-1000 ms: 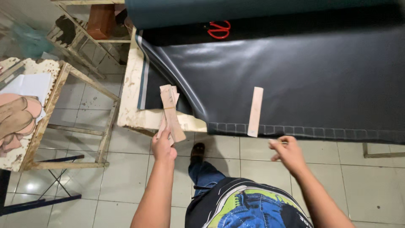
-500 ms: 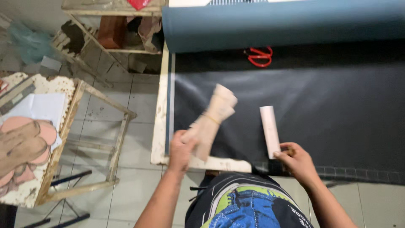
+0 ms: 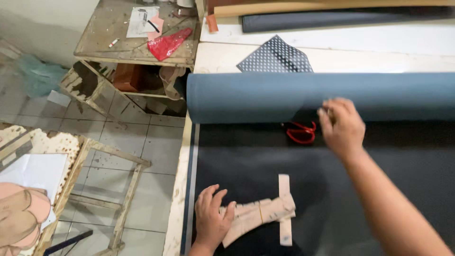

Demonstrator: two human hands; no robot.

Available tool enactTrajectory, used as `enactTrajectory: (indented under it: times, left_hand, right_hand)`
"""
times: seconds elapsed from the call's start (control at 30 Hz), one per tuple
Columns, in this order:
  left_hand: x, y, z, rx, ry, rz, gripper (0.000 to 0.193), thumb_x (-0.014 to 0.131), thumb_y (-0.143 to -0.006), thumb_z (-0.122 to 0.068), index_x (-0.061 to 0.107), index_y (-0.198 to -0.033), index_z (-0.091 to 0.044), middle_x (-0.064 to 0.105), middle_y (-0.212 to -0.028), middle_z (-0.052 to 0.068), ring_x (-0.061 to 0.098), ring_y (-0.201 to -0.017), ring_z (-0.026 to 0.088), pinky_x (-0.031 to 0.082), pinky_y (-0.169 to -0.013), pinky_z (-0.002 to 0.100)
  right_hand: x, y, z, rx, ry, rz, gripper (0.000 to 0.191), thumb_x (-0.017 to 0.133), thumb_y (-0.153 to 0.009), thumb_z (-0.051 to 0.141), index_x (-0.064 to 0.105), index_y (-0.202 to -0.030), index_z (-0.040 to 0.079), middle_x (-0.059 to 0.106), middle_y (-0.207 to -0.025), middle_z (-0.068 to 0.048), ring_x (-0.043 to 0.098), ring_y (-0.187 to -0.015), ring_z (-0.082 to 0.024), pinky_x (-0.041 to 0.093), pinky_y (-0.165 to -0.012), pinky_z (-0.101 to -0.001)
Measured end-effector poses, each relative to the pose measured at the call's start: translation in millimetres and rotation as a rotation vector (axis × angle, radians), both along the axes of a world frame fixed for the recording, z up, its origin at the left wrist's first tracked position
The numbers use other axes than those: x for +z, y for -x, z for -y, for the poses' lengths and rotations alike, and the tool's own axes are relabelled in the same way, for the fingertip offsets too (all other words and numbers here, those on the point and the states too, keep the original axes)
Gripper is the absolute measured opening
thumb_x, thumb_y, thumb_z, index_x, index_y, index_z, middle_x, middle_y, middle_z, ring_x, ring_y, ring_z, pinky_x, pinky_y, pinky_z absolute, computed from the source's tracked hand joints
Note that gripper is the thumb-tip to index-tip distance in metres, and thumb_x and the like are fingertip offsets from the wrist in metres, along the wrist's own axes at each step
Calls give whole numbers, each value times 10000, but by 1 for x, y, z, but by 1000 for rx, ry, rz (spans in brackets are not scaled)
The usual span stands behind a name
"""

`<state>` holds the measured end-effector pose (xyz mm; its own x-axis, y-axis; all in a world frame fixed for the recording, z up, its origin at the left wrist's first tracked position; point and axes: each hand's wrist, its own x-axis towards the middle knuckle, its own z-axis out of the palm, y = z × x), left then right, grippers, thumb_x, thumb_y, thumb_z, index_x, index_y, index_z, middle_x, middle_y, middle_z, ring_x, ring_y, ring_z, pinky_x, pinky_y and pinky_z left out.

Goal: The person uses a ruler and pencil to draw straight lines on a large black sheet of material. They then place several small wooden pieces on the sheet and trace their outlines with the pencil.

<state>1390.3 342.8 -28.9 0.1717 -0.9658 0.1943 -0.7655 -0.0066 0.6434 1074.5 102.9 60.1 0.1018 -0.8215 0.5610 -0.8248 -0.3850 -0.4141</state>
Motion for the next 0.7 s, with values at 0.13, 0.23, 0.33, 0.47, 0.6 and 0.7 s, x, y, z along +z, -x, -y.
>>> enactTrajectory:
  times: [0.13, 0.23, 0.33, 0.47, 0.6, 0.7]
  left_hand:
    - [1, 4, 50, -97, -3, 47, 521, 771, -844, -306, 633, -1270, -41, 514, -1426, 202, 419, -1379, 412, 323, -1107, 542]
    - [11, 0, 109, 8, 326, 183, 740, 791, -850, -320, 466, -1451, -37, 463, -1502, 234, 395, -1426, 411, 323, -1144, 550]
    - [19, -26, 179, 187, 415, -15, 1020, 856, -817, -319, 233, -1551, 17, 315, -1549, 367, 343, -1454, 429, 352, -1170, 542]
    - [23, -64, 238, 185, 175, -615, 1157, 872, -805, -334, 96, -1587, 20, 427, -1504, 265, 481, -1376, 348, 413, -1127, 454]
    - [16, -72, 239, 163, 164, -561, 847, 900, -818, -294, 448, -1475, -8, 619, -1386, 201, 626, -1270, 297, 510, -1098, 411]
    - [9, -74, 225, 124, 167, -682, 882, 889, -812, -271, 398, -1494, -2, 614, -1377, 181, 620, -1257, 285, 505, -1093, 414]
  right_hand:
    - [8, -10, 149, -96, -324, -380, 402, 762, -971, 390, 746, -1271, 122, 720, -1226, -169, 652, -1157, -388, 509, -938, -504]
    - [-7, -22, 248, -65, -576, -429, 706, 825, -812, 492, 643, -1376, 109, 678, -1284, -193, 619, -1191, -399, 495, -940, -500]
    - [-35, -34, 307, 64, -645, -488, 1053, 970, -675, 508, 483, -1437, -32, 610, -1264, -305, 586, -1173, -435, 476, -923, -482]
    - [-62, -29, 323, 45, -897, -436, 814, 898, -768, 471, 582, -1349, -3, 753, -1120, -299, 706, -1100, -410, 529, -964, -494]
    - [-68, -9, 321, 36, -455, -344, 283, 701, -934, 246, 790, -1114, 45, 742, -1035, -276, 688, -966, -448, 528, -883, -522]
    - [-26, 11, 339, -126, -52, -130, 219, 669, -965, 172, 777, -1122, 64, 723, -1043, -261, 673, -927, -438, 525, -850, -505]
